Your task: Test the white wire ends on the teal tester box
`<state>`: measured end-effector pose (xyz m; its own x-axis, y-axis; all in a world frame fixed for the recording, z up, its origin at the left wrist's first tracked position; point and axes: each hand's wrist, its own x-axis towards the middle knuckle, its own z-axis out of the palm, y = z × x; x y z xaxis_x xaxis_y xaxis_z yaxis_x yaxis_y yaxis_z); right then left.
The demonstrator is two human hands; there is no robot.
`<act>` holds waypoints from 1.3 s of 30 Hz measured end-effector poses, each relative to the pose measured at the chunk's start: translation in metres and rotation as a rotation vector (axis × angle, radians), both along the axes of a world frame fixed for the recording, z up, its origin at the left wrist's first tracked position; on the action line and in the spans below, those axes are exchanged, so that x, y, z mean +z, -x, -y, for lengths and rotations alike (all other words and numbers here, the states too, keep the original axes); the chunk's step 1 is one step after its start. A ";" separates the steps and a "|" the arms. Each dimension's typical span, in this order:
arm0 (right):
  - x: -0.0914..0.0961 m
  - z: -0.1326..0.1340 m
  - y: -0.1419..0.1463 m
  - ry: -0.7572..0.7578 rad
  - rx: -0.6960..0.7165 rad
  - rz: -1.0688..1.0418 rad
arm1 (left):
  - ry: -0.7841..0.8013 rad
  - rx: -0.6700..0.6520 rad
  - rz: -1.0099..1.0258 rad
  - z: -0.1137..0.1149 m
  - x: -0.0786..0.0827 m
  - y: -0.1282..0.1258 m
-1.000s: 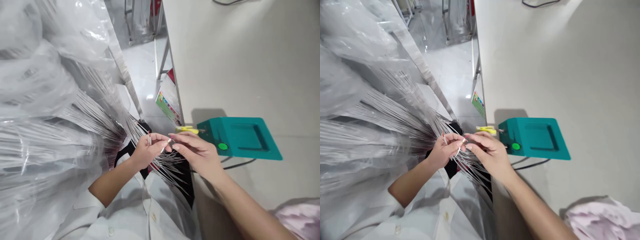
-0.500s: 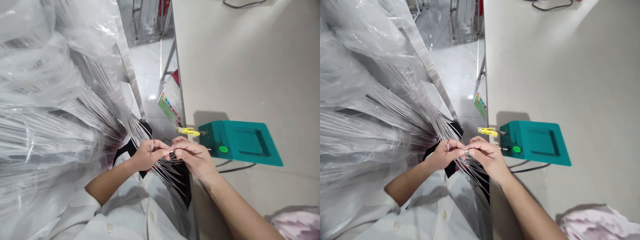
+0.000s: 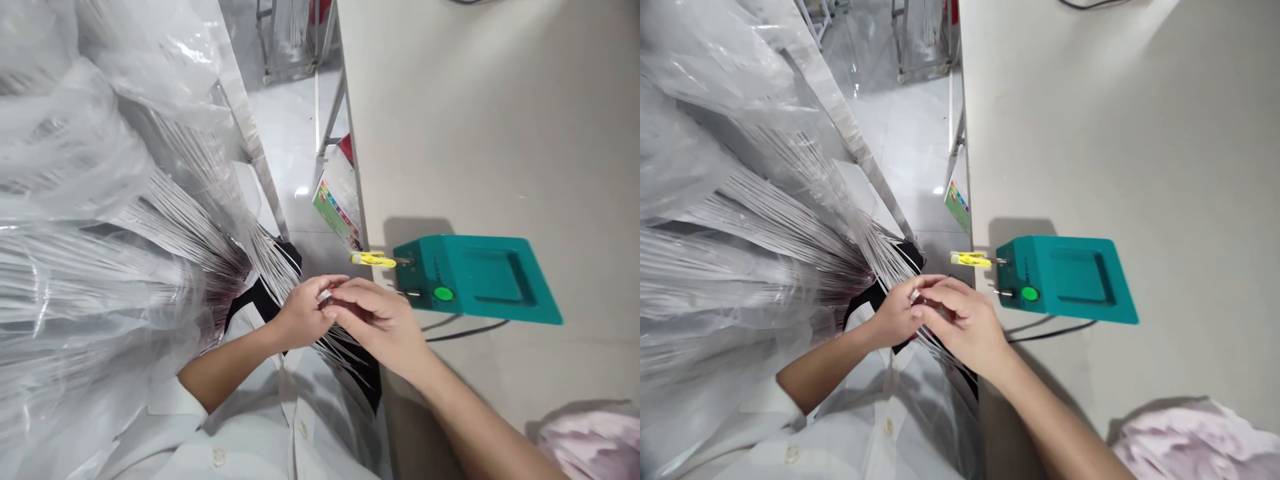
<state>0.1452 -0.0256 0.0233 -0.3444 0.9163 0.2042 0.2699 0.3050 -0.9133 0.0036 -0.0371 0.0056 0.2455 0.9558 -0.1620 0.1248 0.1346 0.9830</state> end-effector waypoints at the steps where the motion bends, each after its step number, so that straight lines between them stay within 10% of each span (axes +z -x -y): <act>1: -0.001 0.001 0.002 -0.011 -0.012 0.009 | -0.024 -0.018 -0.010 0.001 -0.002 -0.003; 10: -0.014 -0.005 -0.005 0.186 -0.105 -0.079 | 0.165 -0.108 0.206 -0.003 0.000 0.010; 16: -0.021 -0.004 -0.001 0.143 -0.136 -0.055 | 0.116 0.279 0.133 -0.005 0.000 0.011; 39: -0.020 -0.002 -0.002 -0.025 -0.143 -0.066 | -0.041 0.419 0.009 -0.003 0.000 -0.001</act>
